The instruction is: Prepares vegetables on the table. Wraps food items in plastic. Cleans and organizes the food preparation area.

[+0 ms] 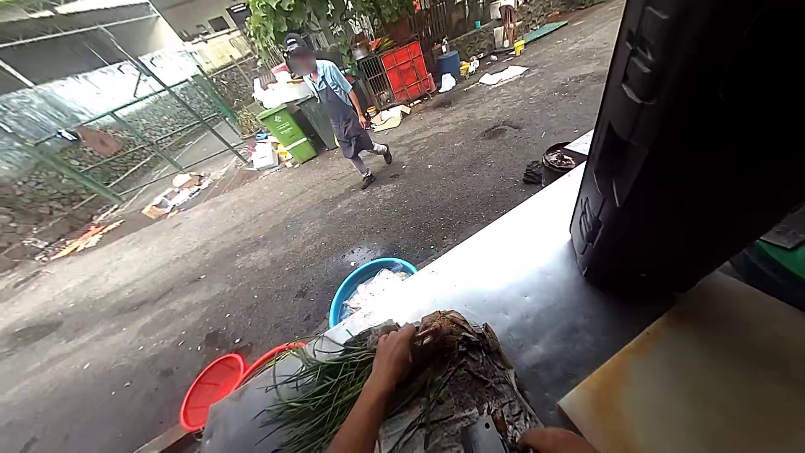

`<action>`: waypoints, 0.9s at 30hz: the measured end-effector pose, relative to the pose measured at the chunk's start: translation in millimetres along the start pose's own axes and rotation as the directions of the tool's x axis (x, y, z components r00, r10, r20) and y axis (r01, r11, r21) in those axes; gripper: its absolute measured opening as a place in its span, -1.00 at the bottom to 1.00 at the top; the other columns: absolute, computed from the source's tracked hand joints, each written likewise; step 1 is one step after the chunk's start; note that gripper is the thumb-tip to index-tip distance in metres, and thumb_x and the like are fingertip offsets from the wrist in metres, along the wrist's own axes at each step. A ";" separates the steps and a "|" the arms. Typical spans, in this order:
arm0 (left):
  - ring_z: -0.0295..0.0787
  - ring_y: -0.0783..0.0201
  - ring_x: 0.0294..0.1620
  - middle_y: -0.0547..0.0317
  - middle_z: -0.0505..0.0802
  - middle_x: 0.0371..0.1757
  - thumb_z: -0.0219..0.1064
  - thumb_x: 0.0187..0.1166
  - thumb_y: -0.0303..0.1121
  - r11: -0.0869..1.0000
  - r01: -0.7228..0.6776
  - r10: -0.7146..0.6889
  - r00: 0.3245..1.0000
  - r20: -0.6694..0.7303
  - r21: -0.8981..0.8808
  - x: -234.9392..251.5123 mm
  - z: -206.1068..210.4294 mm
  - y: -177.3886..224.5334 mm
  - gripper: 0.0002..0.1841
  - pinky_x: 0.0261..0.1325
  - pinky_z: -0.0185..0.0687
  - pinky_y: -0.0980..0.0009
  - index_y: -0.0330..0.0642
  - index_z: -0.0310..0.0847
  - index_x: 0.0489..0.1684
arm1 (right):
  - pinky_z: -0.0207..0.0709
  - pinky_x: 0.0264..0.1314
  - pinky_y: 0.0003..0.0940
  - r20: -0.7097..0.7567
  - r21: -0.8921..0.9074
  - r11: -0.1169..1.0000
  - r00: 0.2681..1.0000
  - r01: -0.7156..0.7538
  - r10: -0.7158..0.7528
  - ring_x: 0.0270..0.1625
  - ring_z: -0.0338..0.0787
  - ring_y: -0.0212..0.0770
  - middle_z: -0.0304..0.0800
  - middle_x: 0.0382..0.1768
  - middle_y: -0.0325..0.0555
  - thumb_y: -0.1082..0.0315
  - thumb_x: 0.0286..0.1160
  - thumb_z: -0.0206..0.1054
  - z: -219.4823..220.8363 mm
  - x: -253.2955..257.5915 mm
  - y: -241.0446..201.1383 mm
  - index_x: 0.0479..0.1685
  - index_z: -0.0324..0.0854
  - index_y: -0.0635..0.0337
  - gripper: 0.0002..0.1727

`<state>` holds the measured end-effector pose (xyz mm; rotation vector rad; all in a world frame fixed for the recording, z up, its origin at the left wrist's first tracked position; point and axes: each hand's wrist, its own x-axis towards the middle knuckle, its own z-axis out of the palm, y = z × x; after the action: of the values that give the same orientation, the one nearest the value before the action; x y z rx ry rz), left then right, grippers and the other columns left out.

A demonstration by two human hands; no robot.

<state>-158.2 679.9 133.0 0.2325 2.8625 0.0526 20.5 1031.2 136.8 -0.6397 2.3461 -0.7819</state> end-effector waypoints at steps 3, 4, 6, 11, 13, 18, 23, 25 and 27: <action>0.79 -0.10 0.21 -0.02 0.86 0.10 0.16 0.54 -0.45 0.999 0.031 -0.029 0.999 0.035 -0.033 -3.9 -2.2 -8.5 -0.67 0.36 0.57 -0.20 -0.06 0.60 0.25 | 0.57 0.44 0.17 -0.074 0.037 0.998 0.997 0.040 -0.038 0.31 0.78 0.09 0.82 0.19 0.08 0.24 0.70 0.11 -21.2 97.8 -5.6 0.32 0.68 0.10 -0.63; 0.80 -0.10 0.21 -0.03 0.86 0.10 0.15 0.55 -0.46 0.998 0.042 -0.040 0.998 0.045 -0.042 -5.2 -2.1 -10.3 -0.66 0.34 0.59 -0.19 -0.07 0.58 0.26 | 0.54 0.50 0.12 -0.141 0.043 0.999 0.990 0.026 -0.020 0.38 0.74 0.06 0.79 0.26 0.06 0.29 0.69 0.08 -31.8 129.1 -15.0 0.37 0.65 0.09 -0.61; 0.82 -0.10 0.19 -0.04 0.87 0.09 0.14 0.55 -0.46 0.996 0.065 -0.060 0.996 0.069 -0.063 -6.0 -4.2 -12.7 -0.65 0.29 0.65 -0.19 -0.06 0.56 0.29 | 0.49 0.60 0.06 -0.264 0.037 0.999 0.964 -0.005 0.014 0.51 0.66 0.02 0.71 0.41 0.03 0.40 0.64 0.04 -46.9 186.5 -31.1 0.48 0.59 0.09 -0.53; 0.68 0.02 0.43 0.10 0.80 0.34 0.32 0.46 0.26 0.974 0.129 -0.107 0.987 0.124 -0.185 -0.7 -7.4 -9.6 -0.26 0.55 0.39 -0.23 0.03 0.47 0.58 | 0.38 0.67 0.18 -0.219 -0.111 0.983 0.968 -0.148 0.121 0.64 0.50 0.18 0.62 0.48 0.19 0.45 0.40 0.29 -60.6 262.2 -41.6 0.54 0.50 0.19 -0.41; 0.58 0.00 0.51 0.10 0.75 0.41 0.29 0.44 0.35 0.978 0.128 -0.110 0.987 0.113 -0.167 3.5 -3.3 -7.2 -0.24 0.58 0.26 -0.28 0.06 0.54 0.54 | 0.40 0.61 0.21 -0.149 -0.173 0.978 0.984 -0.120 0.094 0.57 0.54 0.22 0.67 0.39 0.21 0.36 0.32 0.43 -66.6 268.7 -45.6 0.41 0.59 0.21 -0.44; 0.54 -0.02 0.53 0.08 0.70 0.43 0.48 0.25 0.28 0.969 -0.021 0.026 0.999 0.018 -0.245 4.3 5.0 -8.0 -0.18 0.53 0.34 -0.27 0.13 0.52 0.57 | 0.47 0.53 0.16 -0.129 0.002 1.000 0.992 -0.008 0.008 0.43 0.61 0.17 0.65 0.30 0.21 0.16 0.22 0.55 -76.9 264.3 -40.6 0.37 0.59 0.18 -0.36; 0.81 0.21 0.22 0.27 0.91 0.10 0.47 0.27 0.15 0.991 -0.077 0.063 0.990 -0.125 -0.112 1.9 13.7 -9.6 -0.30 0.74 0.10 -0.19 0.11 0.57 0.47 | 0.56 0.47 0.04 -0.225 0.261 0.965 0.974 0.031 0.029 0.33 0.73 -0.02 0.77 0.21 0.06 0.21 0.25 0.54 -72.5 261.8 -48.5 0.35 0.63 0.10 -0.43; 0.87 0.22 -0.04 0.24 0.93 -0.21 0.44 0.27 0.05 0.989 -0.048 0.011 0.968 -0.252 -0.139 5.2 6.6 -23.3 -0.57 0.64 0.28 -0.09 0.02 0.79 0.01 | 0.72 0.24 -0.09 -0.297 0.487 0.865 0.954 0.121 0.033 0.10 0.84 -0.14 0.82 0.13 -0.01 0.30 0.31 0.51 -79.5 263.0 -56.0 0.38 0.62 0.09 -0.46; 0.86 0.22 -0.21 0.25 0.88 -0.39 0.48 0.22 0.02 0.957 -0.010 -0.085 0.946 -0.311 -0.291 5.3 -6.8 -40.4 -0.69 0.23 0.65 -0.04 0.01 0.80 -0.33 | 0.77 0.19 -0.08 -0.313 0.586 0.797 0.949 0.150 0.051 0.04 0.87 -0.12 0.80 0.18 0.03 0.38 0.42 0.45 -78.8 266.2 -50.9 0.43 0.57 0.15 -0.48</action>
<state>-171.3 640.8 135.8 0.1161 3.1267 0.5476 -208.8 867.2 124.1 -0.3048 2.1468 -1.6742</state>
